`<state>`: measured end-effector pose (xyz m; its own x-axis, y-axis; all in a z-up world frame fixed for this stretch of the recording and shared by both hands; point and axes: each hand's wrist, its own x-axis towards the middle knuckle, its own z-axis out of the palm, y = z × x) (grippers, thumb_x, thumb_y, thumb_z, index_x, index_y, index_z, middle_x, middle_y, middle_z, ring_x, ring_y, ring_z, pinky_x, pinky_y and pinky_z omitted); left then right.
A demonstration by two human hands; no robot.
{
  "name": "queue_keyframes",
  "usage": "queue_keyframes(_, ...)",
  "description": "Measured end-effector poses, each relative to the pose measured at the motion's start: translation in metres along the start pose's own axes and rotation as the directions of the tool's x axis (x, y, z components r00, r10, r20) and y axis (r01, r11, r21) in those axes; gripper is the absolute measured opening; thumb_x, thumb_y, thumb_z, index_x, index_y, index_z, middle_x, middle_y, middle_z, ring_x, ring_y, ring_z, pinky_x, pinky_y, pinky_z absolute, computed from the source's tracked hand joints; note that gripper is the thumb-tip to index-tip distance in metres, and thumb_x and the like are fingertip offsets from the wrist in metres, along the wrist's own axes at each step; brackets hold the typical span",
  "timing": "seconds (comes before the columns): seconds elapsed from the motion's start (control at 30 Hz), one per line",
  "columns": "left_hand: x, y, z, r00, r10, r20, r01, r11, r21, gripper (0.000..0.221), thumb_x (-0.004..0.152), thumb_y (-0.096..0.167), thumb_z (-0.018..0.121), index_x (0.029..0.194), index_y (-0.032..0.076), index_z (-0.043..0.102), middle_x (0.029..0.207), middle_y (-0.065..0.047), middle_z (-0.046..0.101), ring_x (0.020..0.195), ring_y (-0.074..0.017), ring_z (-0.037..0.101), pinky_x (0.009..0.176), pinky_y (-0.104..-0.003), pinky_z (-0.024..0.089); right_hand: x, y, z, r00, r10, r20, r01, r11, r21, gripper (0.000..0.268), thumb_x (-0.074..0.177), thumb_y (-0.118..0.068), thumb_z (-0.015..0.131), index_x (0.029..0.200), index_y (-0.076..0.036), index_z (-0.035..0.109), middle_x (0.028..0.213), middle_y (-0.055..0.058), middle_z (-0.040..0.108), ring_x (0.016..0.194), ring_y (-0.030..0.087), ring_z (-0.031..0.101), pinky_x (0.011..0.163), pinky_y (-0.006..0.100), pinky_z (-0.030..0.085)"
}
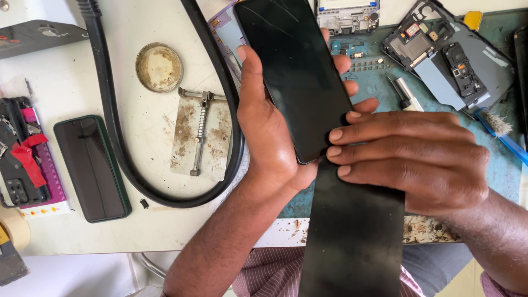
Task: The person uses a hobby knife to pry the screen panel from a mobile phone body and then handles a separate screen component.
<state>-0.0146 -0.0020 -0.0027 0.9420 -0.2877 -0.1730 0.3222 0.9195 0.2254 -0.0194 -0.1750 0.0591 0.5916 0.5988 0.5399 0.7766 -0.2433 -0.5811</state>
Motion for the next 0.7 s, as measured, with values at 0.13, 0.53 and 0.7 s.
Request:
queue_keyframes(0.13,-0.001,0.0,0.003,1.0,0.02,0.01,-0.02,1.0,0.02,0.081,0.119,0.072,0.027,0.141,-0.003,0.049,0.114,-0.019,0.066,0.1,-0.0283,0.067,0.094,-0.055,0.059,-0.003,0.004,0.003,0.997,-0.076,-0.014,0.076,0.997,-0.024,0.013,0.084,-0.016,0.072,0.089,-0.004,0.073,0.092,0.012,0.075,0.101,0.032,0.074,0.095,0.052,0.062)
queue_keyframes(0.53,-0.014,0.002,0.012,0.974,0.072,0.214,-0.047,0.992,-0.118,0.085,0.119,0.072,0.021,0.151,-0.006,0.037,0.119,-0.024,0.062,0.101,-0.0268,0.066,0.095,-0.047,0.058,-0.012,-0.011,-0.004,0.987,-0.13,0.09,0.142,0.98,-0.137,0.014,0.089,-0.011,0.071,0.097,-0.002,0.077,0.099,0.009,0.072,0.107,0.029,0.071,0.102,0.055,0.059)
queue_keyframes(0.7,-0.014,-0.001,0.015,0.981,0.067,0.181,-0.04,0.988,-0.149,0.086,0.121,0.073,0.02,0.151,-0.006,0.034,0.117,-0.024,0.062,0.102,-0.0271,0.068,0.095,-0.048,0.06,-0.017,-0.012,-0.002,0.985,-0.126,0.117,0.147,0.971,-0.189,0.015,0.088,-0.009,0.071,0.1,-0.004,0.079,0.101,0.007,0.073,0.107,0.027,0.071,0.102,0.053,0.059)
